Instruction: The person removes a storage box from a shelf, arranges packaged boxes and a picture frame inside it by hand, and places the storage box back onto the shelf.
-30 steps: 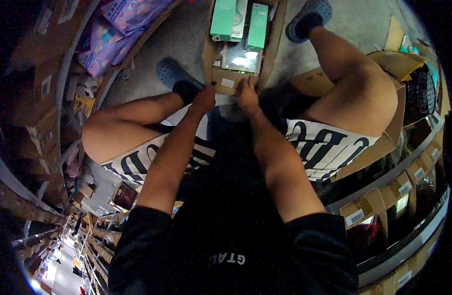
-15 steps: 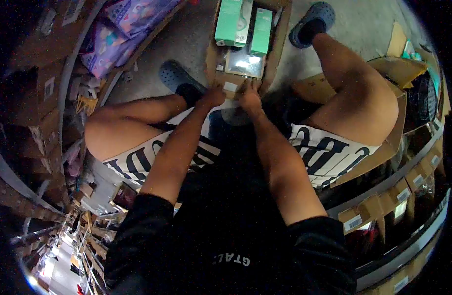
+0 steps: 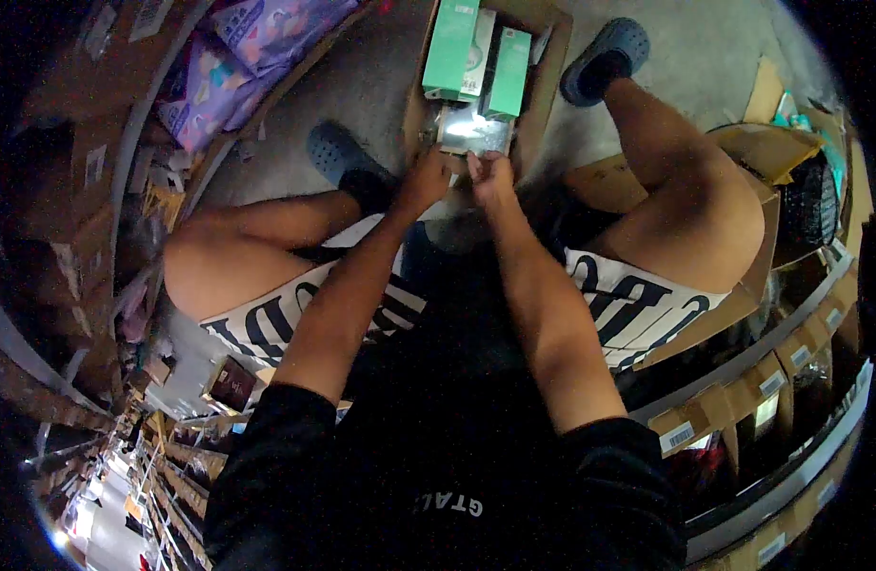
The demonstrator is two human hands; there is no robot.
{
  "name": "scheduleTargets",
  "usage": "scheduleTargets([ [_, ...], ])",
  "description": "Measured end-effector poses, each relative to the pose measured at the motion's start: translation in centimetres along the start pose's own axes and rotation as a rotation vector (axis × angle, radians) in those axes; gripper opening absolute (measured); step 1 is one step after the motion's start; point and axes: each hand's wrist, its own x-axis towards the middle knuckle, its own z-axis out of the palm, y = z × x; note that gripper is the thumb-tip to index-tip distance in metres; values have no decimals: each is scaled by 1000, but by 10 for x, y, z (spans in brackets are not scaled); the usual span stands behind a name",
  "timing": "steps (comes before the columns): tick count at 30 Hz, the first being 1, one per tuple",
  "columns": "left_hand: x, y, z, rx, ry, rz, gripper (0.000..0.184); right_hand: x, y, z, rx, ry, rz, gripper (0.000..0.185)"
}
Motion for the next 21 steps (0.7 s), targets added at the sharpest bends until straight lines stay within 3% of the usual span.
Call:
scheduleTargets([
  [4,-9,5,-4,30,-44,-18,43,7,-1,2,175,22,5,24],
  [9,-9,10,-17,-1,-347,-172,50,-10,-14,10,258,5,83,32],
  [11,-18,18,-23,77,-371,-124,52,10,-12,-4,286,-85,187,37],
  [14,-30,0,-8,128,-380,-90,59,28,-10,-5,298,8,245,42],
  [17,-33,-61,44,6,-342,-78,67,-3,-12,6,250,-61,148,45],
  [21,-28,-58,35,-49,-383,-16,72,3,-14,18,218,62,243,33],
])
